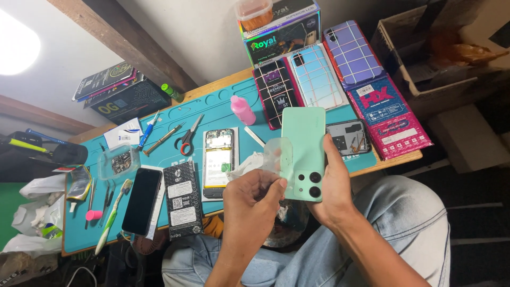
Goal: Cleaning the back surface of a smartphone and applying a protective film.
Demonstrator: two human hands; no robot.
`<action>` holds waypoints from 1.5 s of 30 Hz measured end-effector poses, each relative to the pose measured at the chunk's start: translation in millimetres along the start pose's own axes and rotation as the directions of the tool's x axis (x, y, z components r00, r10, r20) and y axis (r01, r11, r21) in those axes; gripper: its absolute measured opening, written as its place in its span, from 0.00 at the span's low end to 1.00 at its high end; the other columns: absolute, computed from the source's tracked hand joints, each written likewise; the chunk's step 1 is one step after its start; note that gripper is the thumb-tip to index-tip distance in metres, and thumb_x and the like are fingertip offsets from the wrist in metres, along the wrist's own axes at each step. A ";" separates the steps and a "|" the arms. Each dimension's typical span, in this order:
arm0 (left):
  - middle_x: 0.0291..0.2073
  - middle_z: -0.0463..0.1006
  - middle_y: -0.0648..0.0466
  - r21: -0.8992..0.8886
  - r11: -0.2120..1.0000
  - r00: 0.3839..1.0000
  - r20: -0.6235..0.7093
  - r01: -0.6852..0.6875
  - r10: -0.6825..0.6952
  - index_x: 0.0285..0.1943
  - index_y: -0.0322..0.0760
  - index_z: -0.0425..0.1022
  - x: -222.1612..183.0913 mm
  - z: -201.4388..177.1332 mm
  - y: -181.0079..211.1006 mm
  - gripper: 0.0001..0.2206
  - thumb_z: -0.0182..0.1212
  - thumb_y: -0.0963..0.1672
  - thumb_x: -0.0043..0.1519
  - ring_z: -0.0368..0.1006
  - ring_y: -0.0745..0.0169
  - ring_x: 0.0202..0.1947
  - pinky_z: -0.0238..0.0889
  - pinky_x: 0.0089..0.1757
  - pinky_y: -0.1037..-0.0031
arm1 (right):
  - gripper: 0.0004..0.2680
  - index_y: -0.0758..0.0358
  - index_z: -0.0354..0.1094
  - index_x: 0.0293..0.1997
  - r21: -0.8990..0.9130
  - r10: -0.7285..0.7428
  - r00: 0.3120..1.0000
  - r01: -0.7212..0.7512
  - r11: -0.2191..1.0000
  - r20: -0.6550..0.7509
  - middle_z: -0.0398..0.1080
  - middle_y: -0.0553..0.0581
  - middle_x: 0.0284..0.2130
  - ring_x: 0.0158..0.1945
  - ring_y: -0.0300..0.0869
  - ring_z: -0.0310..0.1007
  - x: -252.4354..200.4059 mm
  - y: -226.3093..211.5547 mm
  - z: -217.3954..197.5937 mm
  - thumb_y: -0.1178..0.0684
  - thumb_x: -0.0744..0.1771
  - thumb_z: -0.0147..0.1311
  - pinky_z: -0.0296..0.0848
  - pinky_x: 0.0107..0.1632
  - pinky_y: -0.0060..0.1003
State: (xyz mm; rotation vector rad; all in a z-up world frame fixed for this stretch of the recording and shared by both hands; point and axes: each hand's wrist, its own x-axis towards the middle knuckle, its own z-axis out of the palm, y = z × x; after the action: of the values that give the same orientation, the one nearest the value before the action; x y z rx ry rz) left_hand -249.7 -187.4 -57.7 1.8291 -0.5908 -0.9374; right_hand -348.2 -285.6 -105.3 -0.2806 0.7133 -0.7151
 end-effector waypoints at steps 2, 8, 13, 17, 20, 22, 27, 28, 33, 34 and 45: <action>0.17 0.76 0.55 0.000 1.000 1.000 -0.014 0.001 -0.001 0.32 0.32 0.85 0.3 1.1 1.4 0.08 0.69 0.41 0.64 0.65 0.68 0.18 0.62 0.25 0.71 | 0.28 0.68 0.71 0.68 0.036 -0.006 1.000 0.006 0.999 0.022 0.79 0.71 0.47 0.42 0.57 0.78 5.2 7.6 -9.3 0.31 0.73 0.33 0.75 0.41 0.52; 0.18 0.79 0.55 0.026 1.000 0.999 -0.033 0.009 -0.008 0.34 0.33 0.87 0.3 1.6 -2.7 0.07 0.69 0.42 0.63 0.69 0.69 0.19 0.69 0.25 0.72 | 0.28 0.71 0.71 0.65 0.045 -0.020 1.000 0.020 0.999 0.002 0.78 0.71 0.46 0.44 0.57 0.78 4.4 9.6 -11.5 0.32 0.74 0.32 0.76 0.47 0.52; 0.18 0.78 0.54 -0.021 1.000 0.999 -0.031 0.020 -0.021 0.33 0.32 0.86 -1.3 2.8 -2.1 0.08 0.69 0.41 0.65 0.66 0.66 0.16 0.65 0.23 0.69 | 0.28 0.68 0.71 0.65 0.055 -0.041 0.999 0.039 0.998 0.029 0.79 0.69 0.45 0.40 0.56 0.78 4.2 10.1 -10.2 0.32 0.74 0.34 0.75 0.40 0.50; 0.18 0.78 0.54 0.016 1.000 1.000 0.002 0.016 -0.016 0.32 0.33 0.86 -1.1 0.6 -1.1 0.08 0.69 0.42 0.64 0.67 0.68 0.19 0.64 0.26 0.71 | 0.25 0.66 0.70 0.68 0.050 -0.019 0.998 0.022 0.999 -0.055 0.78 0.68 0.49 0.45 0.57 0.77 1.3 5.7 -3.2 0.34 0.74 0.34 0.75 0.49 0.52; 0.18 0.79 0.53 0.001 1.000 1.000 0.006 0.024 -0.024 0.32 0.32 0.86 -0.2 0.1 -0.4 0.08 0.70 0.42 0.64 0.67 0.68 0.19 0.64 0.25 0.71 | 0.26 0.67 0.70 0.67 0.019 -0.033 0.999 0.034 0.999 -0.035 0.78 0.69 0.48 0.43 0.57 0.78 2.8 7.1 -6.4 0.34 0.74 0.33 0.76 0.46 0.52; 0.18 0.78 0.52 -0.020 0.999 0.999 0.009 0.045 -0.045 0.31 0.31 0.85 -0.6 -0.1 0.6 0.08 0.70 0.41 0.64 0.67 0.68 0.18 0.64 0.25 0.72 | 0.27 0.69 0.70 0.66 0.000 -0.051 0.999 0.051 0.999 0.005 0.79 0.70 0.45 0.39 0.57 0.78 4.6 9.5 -11.6 0.34 0.74 0.32 0.76 0.41 0.52; 0.18 0.79 0.53 -0.048 0.999 0.999 -0.034 0.025 -0.026 0.33 0.32 0.86 0.8 2.3 -10.1 0.08 0.70 0.42 0.63 0.66 0.69 0.19 0.61 0.25 0.70 | 0.24 0.62 0.69 0.69 0.058 -0.005 0.994 0.012 0.998 -0.107 0.77 0.65 0.55 0.53 0.55 0.77 2.0 10.3 -1.0 0.35 0.74 0.33 0.74 0.55 0.52; 0.18 0.79 0.53 -0.049 0.998 0.999 -0.035 0.025 -0.027 0.33 0.32 0.86 1.8 1.6 -12.0 0.08 0.70 0.42 0.63 0.66 0.69 0.19 0.61 0.25 0.70 | 0.24 0.62 0.69 0.69 0.057 -0.005 0.994 0.011 0.998 -0.106 0.77 0.65 0.55 0.53 0.55 0.77 1.3 9.1 0.2 0.35 0.74 0.33 0.74 0.55 0.52; 0.18 0.80 0.53 0.031 0.999 0.999 -0.012 0.045 -0.044 0.32 0.33 0.86 -2.0 1.5 -6.3 0.08 0.70 0.42 0.63 0.71 0.69 0.21 0.66 0.27 0.72 | 0.26 0.66 0.70 0.68 0.042 -0.013 1.000 0.013 0.999 -0.017 0.78 0.68 0.48 0.43 0.57 0.78 6.8 12.5 -13.4 0.33 0.74 0.33 0.76 0.46 0.53; 0.18 0.80 0.53 0.030 0.999 0.999 -0.010 0.043 -0.043 0.32 0.33 0.86 -1.2 2.6 -7.4 0.08 0.70 0.42 0.63 0.71 0.69 0.21 0.66 0.27 0.72 | 0.26 0.66 0.70 0.68 0.042 -0.015 1.000 0.016 0.999 -0.017 0.78 0.68 0.48 0.43 0.57 0.78 7.0 11.9 -13.7 0.33 0.74 0.33 0.76 0.46 0.53; 0.17 0.79 0.52 0.021 0.998 0.998 0.010 0.055 -0.056 0.33 0.32 0.86 -3.9 -0.1 -15.1 0.08 0.71 0.42 0.64 0.69 0.68 0.18 0.66 0.26 0.69 | 0.22 0.64 0.71 0.65 0.053 0.001 0.994 0.005 0.999 -0.110 0.78 0.66 0.48 0.44 0.56 0.78 6.4 12.4 -11.6 0.37 0.75 0.37 0.76 0.49 0.52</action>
State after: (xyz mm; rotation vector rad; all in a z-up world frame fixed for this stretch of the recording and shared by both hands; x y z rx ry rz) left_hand -252.0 -178.2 -70.1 1.8685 -0.5609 -0.9819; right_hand -346.4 -280.9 -122.8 -0.1940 0.7974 -0.7547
